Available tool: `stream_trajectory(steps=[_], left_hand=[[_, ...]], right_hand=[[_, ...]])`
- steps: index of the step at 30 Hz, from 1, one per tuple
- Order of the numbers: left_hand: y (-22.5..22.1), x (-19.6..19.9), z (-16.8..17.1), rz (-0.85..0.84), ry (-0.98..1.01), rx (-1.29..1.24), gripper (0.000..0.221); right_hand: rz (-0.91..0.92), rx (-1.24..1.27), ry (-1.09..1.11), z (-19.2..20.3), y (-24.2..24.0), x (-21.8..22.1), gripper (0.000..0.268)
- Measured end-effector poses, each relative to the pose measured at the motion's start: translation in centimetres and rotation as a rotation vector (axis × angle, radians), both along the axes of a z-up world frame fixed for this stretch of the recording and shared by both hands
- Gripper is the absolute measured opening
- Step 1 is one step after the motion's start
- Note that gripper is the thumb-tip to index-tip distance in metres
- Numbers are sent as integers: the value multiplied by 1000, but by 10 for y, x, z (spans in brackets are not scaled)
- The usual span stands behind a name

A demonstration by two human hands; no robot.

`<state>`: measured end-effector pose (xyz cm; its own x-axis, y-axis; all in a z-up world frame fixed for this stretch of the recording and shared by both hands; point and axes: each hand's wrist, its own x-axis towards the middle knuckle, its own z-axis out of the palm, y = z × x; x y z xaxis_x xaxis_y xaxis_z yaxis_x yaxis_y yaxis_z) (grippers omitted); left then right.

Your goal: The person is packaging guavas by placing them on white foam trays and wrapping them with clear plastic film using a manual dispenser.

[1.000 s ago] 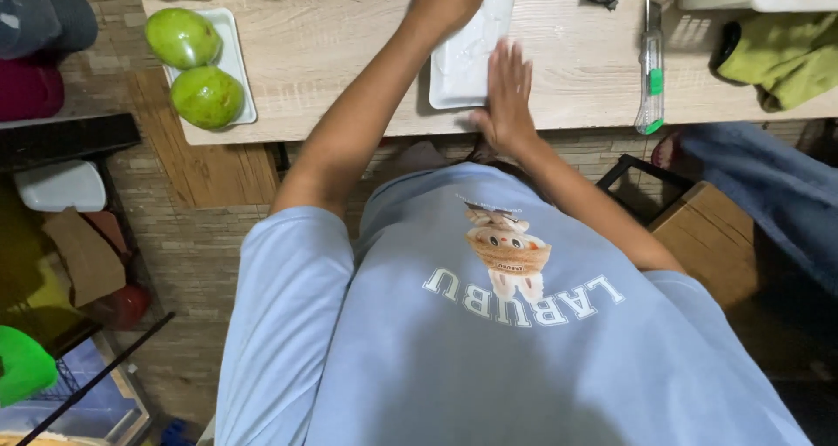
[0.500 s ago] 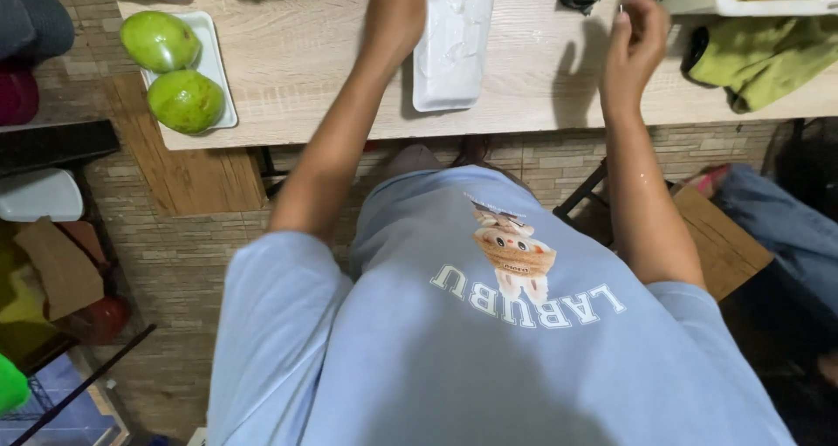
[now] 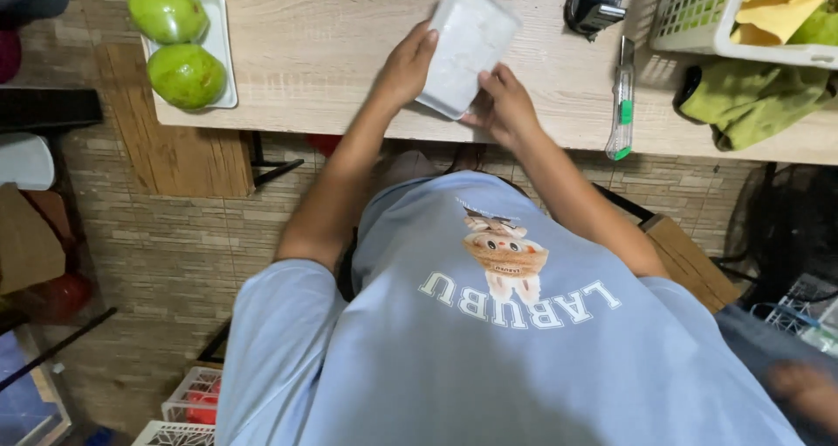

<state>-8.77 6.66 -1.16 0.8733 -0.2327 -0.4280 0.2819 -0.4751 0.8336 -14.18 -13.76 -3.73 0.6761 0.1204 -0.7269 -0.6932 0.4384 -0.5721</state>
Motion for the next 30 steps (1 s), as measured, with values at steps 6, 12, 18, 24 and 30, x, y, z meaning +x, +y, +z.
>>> stream_trajectory(steps=[6,12,18,24,30], left_hand=[[-13,47,14,-334,-89,-67,56],[-10,72,27,-299,72,-131,78],[-8,53,70,-193,-94,30,61],[-146,12,-5,-25,-325,-517,19],[-272,35,-110,116,-357,8,46]], right_hand=[[-181,125,-86,-29,13,-39,41],[479,-446,-172,10,-38,-24,24],[-74,-1027,-426,36,-134,16,16],[-200,-791,-266,-23,-175,77,17],[-204,-661,-48,-3,-170,100,13]])
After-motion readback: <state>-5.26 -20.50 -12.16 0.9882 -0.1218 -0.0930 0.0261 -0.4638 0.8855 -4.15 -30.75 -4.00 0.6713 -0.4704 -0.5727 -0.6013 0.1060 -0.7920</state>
